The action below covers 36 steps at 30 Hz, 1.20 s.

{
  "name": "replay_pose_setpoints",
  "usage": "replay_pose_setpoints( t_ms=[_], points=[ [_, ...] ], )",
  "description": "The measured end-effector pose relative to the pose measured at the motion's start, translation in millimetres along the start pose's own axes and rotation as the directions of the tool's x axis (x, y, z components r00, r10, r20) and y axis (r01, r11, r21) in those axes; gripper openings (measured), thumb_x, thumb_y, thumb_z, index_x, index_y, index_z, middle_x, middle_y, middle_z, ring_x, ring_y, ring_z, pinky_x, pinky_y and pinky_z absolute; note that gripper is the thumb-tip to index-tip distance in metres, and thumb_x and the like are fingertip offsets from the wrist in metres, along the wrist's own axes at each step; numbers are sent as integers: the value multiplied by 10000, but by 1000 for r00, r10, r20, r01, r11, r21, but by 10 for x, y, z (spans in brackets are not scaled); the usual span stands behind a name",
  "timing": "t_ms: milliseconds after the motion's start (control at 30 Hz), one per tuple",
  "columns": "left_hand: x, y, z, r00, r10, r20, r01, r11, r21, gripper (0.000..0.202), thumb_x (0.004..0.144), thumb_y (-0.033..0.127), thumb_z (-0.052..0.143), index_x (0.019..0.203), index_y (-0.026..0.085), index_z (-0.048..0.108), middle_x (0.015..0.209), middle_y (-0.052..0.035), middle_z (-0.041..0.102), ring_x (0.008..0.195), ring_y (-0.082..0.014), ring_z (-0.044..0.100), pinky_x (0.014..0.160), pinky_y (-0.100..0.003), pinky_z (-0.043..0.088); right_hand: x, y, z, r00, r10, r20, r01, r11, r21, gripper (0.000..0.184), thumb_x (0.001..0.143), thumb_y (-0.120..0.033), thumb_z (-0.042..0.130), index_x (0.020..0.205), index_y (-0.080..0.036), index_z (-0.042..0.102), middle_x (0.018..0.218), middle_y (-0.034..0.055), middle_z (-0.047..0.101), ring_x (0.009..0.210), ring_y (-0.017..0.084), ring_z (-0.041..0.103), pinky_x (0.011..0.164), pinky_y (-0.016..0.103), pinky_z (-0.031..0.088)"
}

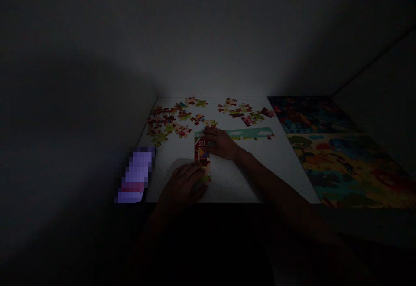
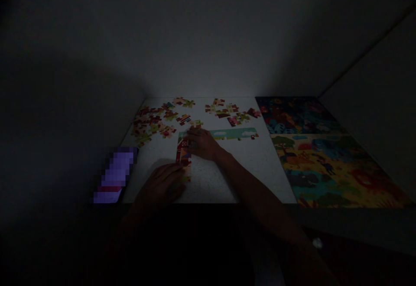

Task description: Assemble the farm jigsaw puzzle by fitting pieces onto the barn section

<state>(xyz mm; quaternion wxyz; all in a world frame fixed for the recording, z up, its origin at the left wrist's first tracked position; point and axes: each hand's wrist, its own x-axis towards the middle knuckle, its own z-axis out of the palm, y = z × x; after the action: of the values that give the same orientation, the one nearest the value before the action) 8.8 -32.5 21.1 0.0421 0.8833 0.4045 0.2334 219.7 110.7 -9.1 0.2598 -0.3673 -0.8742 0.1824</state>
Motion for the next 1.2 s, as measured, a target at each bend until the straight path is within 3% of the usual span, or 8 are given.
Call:
replay_pose_setpoints(
  t_ms=[233, 567, 667, 800, 933, 1067, 1200],
  points=[
    [3, -11, 30, 1000, 8, -5, -8, 1000, -5, 346, 953, 318, 542, 1257, 170, 613, 1275, -97, 666, 1199, -239, 583, 1038, -424, 474, -1, -36, -27, 1000, 11, 10, -11, 1000, 8, 420, 850, -424, 715, 1225, -239, 666, 1385, 120, 591, 1348, 292, 485, 1112, 521, 363],
    [66, -89, 33, 994, -81, 69, 88, 990, -110, 393, 957, 153, 388, 1247, 229, 643, 1272, -56, 672, 1165, -204, 595, 1022, -413, 485, 6, -41, -10, 1000, 13, -25, -13, 1000, 23, 410, 821, -424, 742, 1184, -243, 686, 1350, 127, 614, 1332, 295, 502, 1102, 516, 383],
    [202, -192, 96, 991, -133, 31, 136, 986, -92, 377, 969, 185, 397, 1263, 240, 625, 1277, -57, 657, 1186, -205, 577, 1034, -413, 478, 33, -60, -31, 999, 27, -35, -25, 998, 53, 335, 830, -366, 738, 1139, -243, 701, 1325, 119, 635, 1316, 274, 525, 1085, 467, 418],
    [574, -478, 287, 978, -197, -70, 199, 980, 26, 352, 967, 263, 442, 1267, 217, 619, 1330, -112, 598, 1248, -266, 533, 1047, -492, 460, 77, -57, -106, 989, 83, -122, -62, 984, 168, 245, 881, -219, 647, 1121, -223, 699, 1284, 98, 659, 1204, 210, 615, 1033, 361, 478],
    [959, -787, 447, 984, -160, -77, 165, 984, 67, 334, 946, 290, 475, 1217, 196, 647, 1284, -132, 614, 1218, -284, 559, 1056, -510, 446, 18, 24, -239, 956, 195, -218, -154, 969, 190, 263, 886, -180, 603, 1128, -230, 690, 1218, 80, 688, 1163, 206, 630, 1034, 369, 481],
    [1115, -967, 497, 984, -146, -101, 153, 986, 64, 325, 921, 356, 514, 1164, 216, 678, 1211, -116, 646, 1164, -286, 586, 1036, -501, 459, -163, 257, -422, 921, 307, -241, -293, 952, 92, 254, 864, -169, 598, 1099, -197, 689, 1221, 116, 682, 1165, 247, 623, 1033, 443, 477],
    [1117, -1004, 507, 982, -143, -124, 150, 988, 45, 353, 916, 376, 507, 1182, 215, 675, 1213, -122, 637, 1166, -296, 574, 1020, -516, 460, -318, 586, -636, 897, 334, -290, -351, 936, -7, 237, 850, -147, 578, 1049, -204, 695, 1130, 106, 708, 1104, 244, 642, 1006, 457, 484]
  ],
)
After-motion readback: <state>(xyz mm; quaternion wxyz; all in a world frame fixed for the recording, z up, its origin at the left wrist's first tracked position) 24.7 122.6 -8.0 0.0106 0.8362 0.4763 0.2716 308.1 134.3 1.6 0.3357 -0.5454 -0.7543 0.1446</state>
